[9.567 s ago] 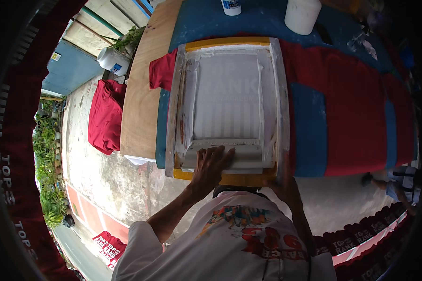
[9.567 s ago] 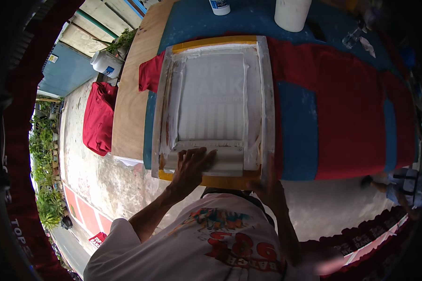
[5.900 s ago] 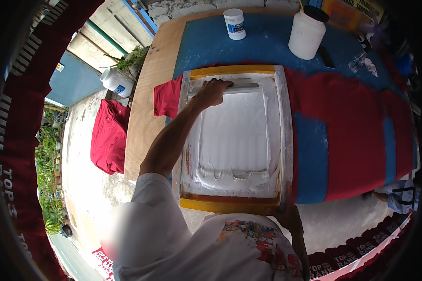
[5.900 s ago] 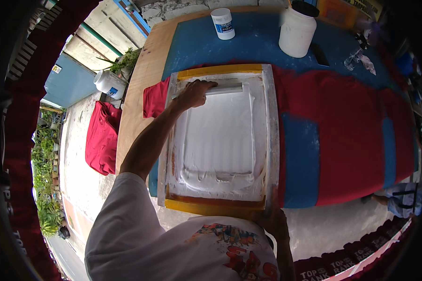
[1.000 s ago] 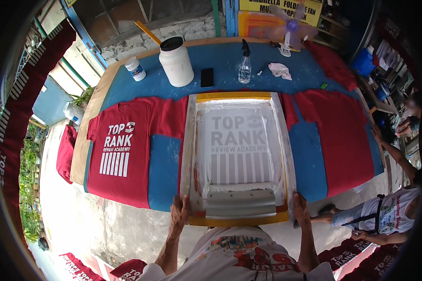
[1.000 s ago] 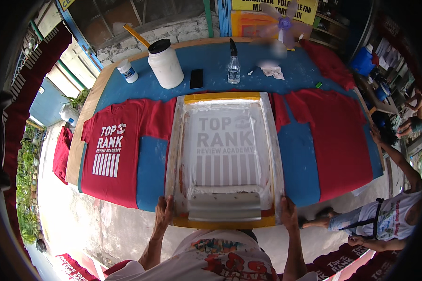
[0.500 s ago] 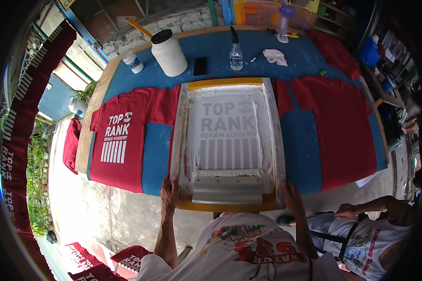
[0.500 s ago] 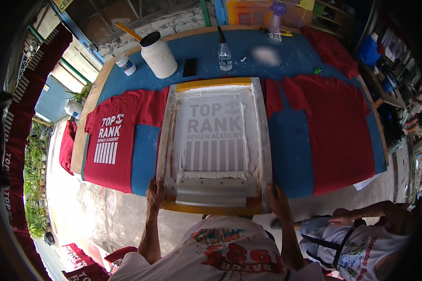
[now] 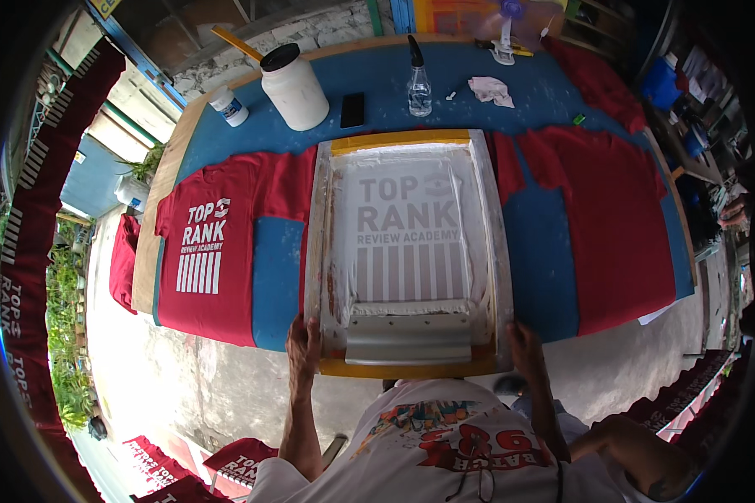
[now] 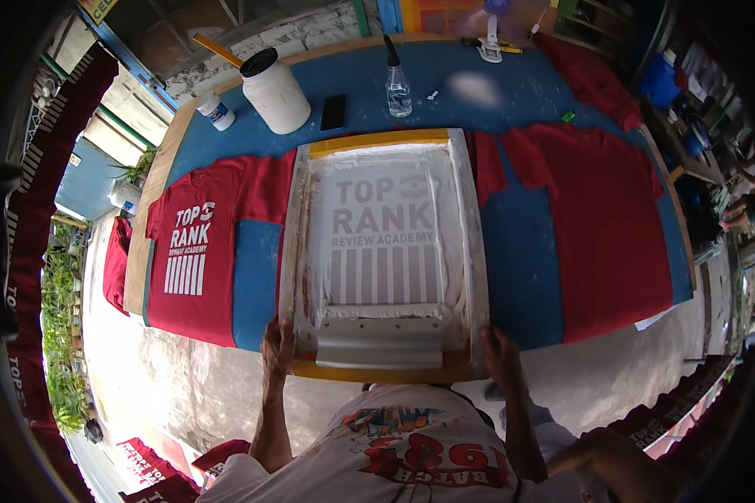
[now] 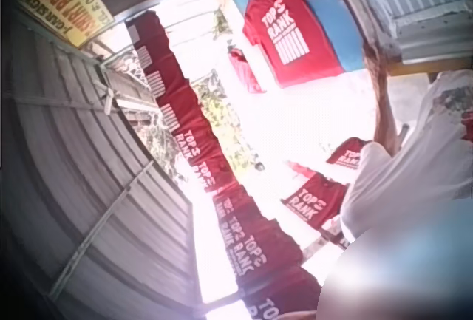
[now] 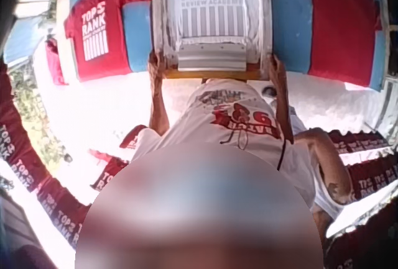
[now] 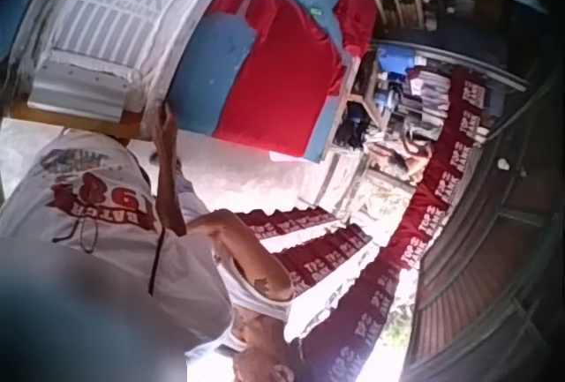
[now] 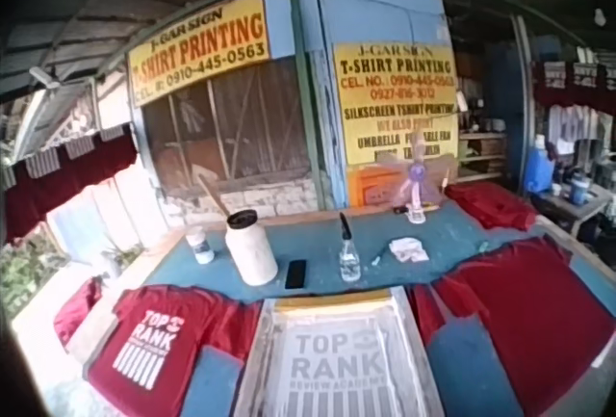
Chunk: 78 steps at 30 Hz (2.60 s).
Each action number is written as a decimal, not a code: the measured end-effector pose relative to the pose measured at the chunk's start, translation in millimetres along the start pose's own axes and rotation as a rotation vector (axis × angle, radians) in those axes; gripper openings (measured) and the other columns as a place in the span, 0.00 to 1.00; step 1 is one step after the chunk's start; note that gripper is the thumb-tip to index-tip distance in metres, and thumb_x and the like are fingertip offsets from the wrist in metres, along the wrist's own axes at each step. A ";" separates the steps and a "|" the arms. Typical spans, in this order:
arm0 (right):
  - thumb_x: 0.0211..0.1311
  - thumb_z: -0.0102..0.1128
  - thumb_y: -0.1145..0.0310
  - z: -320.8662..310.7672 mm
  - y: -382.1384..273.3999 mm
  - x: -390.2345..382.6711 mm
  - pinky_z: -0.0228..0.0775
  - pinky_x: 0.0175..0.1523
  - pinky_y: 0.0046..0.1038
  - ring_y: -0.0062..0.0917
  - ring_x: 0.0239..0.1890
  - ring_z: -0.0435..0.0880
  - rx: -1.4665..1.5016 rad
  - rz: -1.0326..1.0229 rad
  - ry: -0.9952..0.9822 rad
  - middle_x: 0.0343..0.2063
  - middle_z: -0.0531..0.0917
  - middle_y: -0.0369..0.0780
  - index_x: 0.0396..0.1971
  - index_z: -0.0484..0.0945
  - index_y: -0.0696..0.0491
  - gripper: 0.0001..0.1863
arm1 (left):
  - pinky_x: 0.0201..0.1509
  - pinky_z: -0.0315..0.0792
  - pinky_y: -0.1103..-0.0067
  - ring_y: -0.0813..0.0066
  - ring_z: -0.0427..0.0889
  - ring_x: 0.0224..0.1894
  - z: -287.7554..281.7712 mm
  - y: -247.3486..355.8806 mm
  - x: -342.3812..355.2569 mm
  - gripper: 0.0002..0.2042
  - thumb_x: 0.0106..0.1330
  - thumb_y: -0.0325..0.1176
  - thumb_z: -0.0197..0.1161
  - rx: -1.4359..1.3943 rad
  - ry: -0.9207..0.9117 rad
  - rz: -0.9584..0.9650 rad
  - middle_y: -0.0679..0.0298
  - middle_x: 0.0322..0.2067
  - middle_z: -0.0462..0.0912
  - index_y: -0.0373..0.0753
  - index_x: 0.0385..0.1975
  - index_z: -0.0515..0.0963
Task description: The person performs screen printing on red t-shirts. They lay a t-shirt flat, place a screen frame over it, pull a squeegee across the screen to apply white ink, then lift the frame to reveal the printed design. The process is repeated on multiple shirts.
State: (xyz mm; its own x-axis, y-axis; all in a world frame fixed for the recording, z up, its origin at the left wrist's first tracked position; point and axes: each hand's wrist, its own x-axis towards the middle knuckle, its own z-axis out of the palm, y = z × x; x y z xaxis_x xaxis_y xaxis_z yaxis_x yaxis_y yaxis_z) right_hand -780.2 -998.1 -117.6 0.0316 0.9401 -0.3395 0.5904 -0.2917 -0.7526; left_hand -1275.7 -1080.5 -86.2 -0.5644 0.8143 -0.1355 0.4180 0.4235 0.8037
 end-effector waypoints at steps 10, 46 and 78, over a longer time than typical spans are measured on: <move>0.82 0.62 0.54 -2.7 -13.1 -6.6 0.78 0.57 0.39 0.41 0.51 0.89 -0.008 -0.038 0.028 0.46 0.89 0.54 0.58 0.83 0.60 0.23 | 0.68 0.68 0.53 0.40 0.75 0.58 3.2 -11.7 -1.9 0.36 0.81 0.63 0.55 0.187 0.055 0.023 0.39 0.55 0.83 0.32 0.69 0.75; 0.67 0.79 0.51 1.9 -38.6 -47.5 0.71 0.75 0.55 0.64 0.73 0.73 -0.032 -0.322 -0.094 0.72 0.68 0.70 0.85 0.44 0.57 0.61 | 0.65 0.80 0.60 0.52 0.86 0.55 82.5 166.0 -4.3 0.25 0.62 0.19 0.63 0.498 -0.597 0.995 0.50 0.52 0.86 0.31 0.62 0.80; 0.54 0.85 0.58 -12.2 -82.2 -38.6 0.82 0.68 0.46 0.55 0.66 0.85 0.118 -0.028 -0.285 0.71 0.73 0.67 0.84 0.42 0.63 0.69 | 0.61 0.74 0.61 0.62 0.82 0.56 170.7 181.5 156.9 0.28 0.60 0.19 0.69 0.722 -0.190 1.105 0.61 0.48 0.80 0.44 0.64 0.81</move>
State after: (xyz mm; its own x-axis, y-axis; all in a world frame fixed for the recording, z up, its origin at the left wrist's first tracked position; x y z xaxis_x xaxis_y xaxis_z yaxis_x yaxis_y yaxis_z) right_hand -820.1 -1008.2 -35.7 -0.2209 0.8654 -0.4497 0.4896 -0.3004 -0.8186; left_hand -1166.9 -808.1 -60.5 0.3959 0.8812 0.2584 0.9028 -0.4249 0.0660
